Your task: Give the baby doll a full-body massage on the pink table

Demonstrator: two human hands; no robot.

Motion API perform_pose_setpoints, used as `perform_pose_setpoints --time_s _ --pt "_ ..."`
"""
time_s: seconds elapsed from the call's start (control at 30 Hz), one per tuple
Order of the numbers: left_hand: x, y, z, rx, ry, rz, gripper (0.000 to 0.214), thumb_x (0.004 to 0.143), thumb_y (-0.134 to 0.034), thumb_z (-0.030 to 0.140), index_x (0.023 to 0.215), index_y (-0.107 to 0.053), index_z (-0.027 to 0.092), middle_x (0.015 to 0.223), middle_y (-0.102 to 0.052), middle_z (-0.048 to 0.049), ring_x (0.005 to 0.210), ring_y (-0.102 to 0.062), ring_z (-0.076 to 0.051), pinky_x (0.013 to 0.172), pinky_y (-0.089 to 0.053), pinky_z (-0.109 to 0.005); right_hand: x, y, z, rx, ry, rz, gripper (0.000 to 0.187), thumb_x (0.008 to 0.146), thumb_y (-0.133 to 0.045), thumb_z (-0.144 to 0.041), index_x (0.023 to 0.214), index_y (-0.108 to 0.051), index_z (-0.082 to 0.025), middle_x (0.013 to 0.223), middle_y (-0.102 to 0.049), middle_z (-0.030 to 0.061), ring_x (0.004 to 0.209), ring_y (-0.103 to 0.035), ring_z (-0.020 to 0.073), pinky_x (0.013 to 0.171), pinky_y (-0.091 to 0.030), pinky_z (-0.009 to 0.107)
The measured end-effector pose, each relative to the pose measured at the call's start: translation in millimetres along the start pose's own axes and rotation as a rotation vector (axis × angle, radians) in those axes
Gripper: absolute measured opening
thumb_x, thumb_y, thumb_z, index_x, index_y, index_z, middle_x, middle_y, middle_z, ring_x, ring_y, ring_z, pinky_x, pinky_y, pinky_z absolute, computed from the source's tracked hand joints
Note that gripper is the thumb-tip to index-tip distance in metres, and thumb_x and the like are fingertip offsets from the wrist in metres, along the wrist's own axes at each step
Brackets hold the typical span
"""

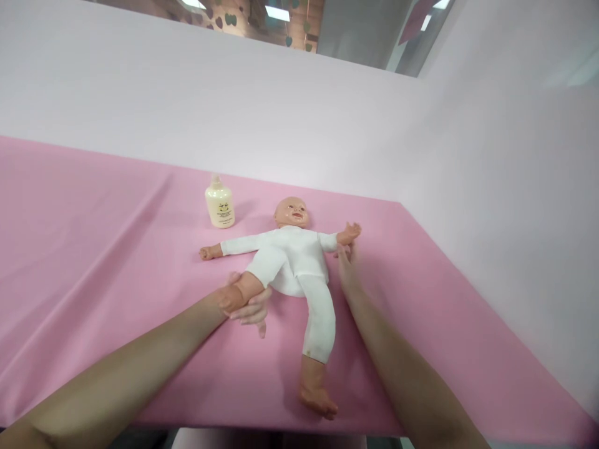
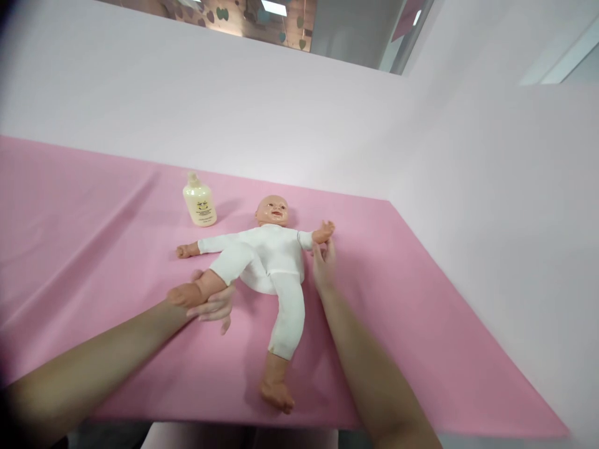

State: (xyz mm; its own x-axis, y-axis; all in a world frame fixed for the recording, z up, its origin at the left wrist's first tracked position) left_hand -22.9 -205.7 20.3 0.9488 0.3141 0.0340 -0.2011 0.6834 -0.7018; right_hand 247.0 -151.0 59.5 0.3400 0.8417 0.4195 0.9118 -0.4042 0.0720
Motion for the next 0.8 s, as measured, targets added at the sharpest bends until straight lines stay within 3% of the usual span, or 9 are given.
perform_pose_setpoints --time_s 0.07,0.13,0.27,0.5,0.6,0.67,0.8 --pt "3 -4.4 7 0.017 -0.007 -0.015 0.059 0.066 -0.061 0.084 0.065 -0.047 0.026 0.034 -0.036 0.0057 0.045 -0.041 -0.017 0.083 -0.057 -0.05 -5 -10 -6 -0.123 0.074 -0.116 0.056 0.089 -0.065 -0.051 0.137 -0.059 -0.022 0.114 -0.07 0.0088 0.081 -0.062 0.0196 0.077 -0.056 0.037" --pt "7 -7.2 13 0.003 -0.044 0.025 0.055 0.075 -0.057 0.078 0.071 -0.049 0.024 0.038 -0.036 0.0073 0.048 -0.041 -0.016 0.084 -0.055 -0.046 -11 -17 -11 -0.24 0.174 -0.204 0.048 0.089 -0.066 -0.047 0.133 -0.064 -0.026 0.12 -0.07 0.0085 0.093 -0.066 0.0226 0.086 -0.057 0.04" --pt "12 -6.1 14 -0.035 -0.068 0.093 0.054 0.074 -0.062 0.075 0.073 -0.05 0.022 0.042 -0.038 0.0068 0.051 -0.043 -0.016 0.079 -0.052 -0.04 -19 -23 -19 -0.337 0.318 -0.293 0.041 0.094 -0.061 -0.045 0.133 -0.065 -0.031 0.137 -0.065 0.0072 0.12 -0.064 0.0264 0.1 -0.056 0.042" --pt "12 4.3 9 -0.02 -0.053 0.163 0.055 0.077 -0.058 0.075 0.076 -0.05 0.021 0.046 -0.037 0.0064 0.053 -0.046 -0.016 0.075 -0.05 -0.038 -24 -28 -24 -0.387 0.412 -0.379 0.042 0.097 -0.058 -0.045 0.136 -0.064 -0.032 0.138 -0.066 0.0059 0.127 -0.062 0.027 0.1 -0.057 0.041" --pt "11 7.6 7 0.005 -0.056 0.086 0.055 0.08 -0.054 0.076 0.077 -0.05 0.021 0.046 -0.042 0.0055 0.054 -0.049 -0.017 0.077 -0.052 -0.039 -21 -26 -21 -0.351 0.373 -0.327 0.041 0.095 -0.061 -0.046 0.132 -0.067 -0.029 0.133 -0.067 0.0081 0.116 -0.066 0.0266 0.095 -0.058 0.04" --pt "8 5.8 5 0.055 -0.042 -0.018 0.056 0.08 -0.052 0.078 0.08 -0.052 0.021 0.048 -0.047 0.0038 0.056 -0.053 -0.019 0.08 -0.053 -0.042 -14 -20 -15 -0.302 0.275 -0.239 0.044 0.092 -0.064 -0.048 0.13 -0.067 -0.026 0.119 -0.071 0.009 0.098 -0.067 0.024 0.087 -0.058 0.039" --pt "1 -11.5 -5 0.211 0.122 -0.297 0.064 0.066 -0.064 0.084 0.08 -0.056 0.023 0.056 -0.062 -0.0039 0.058 -0.061 -0.024 0.087 -0.053 -0.049 1 0 -4 -0.077 0.049 -0.036 0.05 0.091 -0.061 -0.054 0.131 -0.062 -0.024 0.097 -0.069 0.004 0.071 -0.058 0.0164 0.07 -0.053 0.032"
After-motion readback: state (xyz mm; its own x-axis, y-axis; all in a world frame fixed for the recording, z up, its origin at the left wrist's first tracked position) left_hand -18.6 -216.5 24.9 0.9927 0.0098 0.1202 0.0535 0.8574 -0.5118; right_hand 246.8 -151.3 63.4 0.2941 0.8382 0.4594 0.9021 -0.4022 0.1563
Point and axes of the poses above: each hand's wrist, its own x-axis towards the middle knuckle, its own y-axis out of the back of the hand, z = x × y, the point moved 5 cm from there along x, towards the middle knuckle
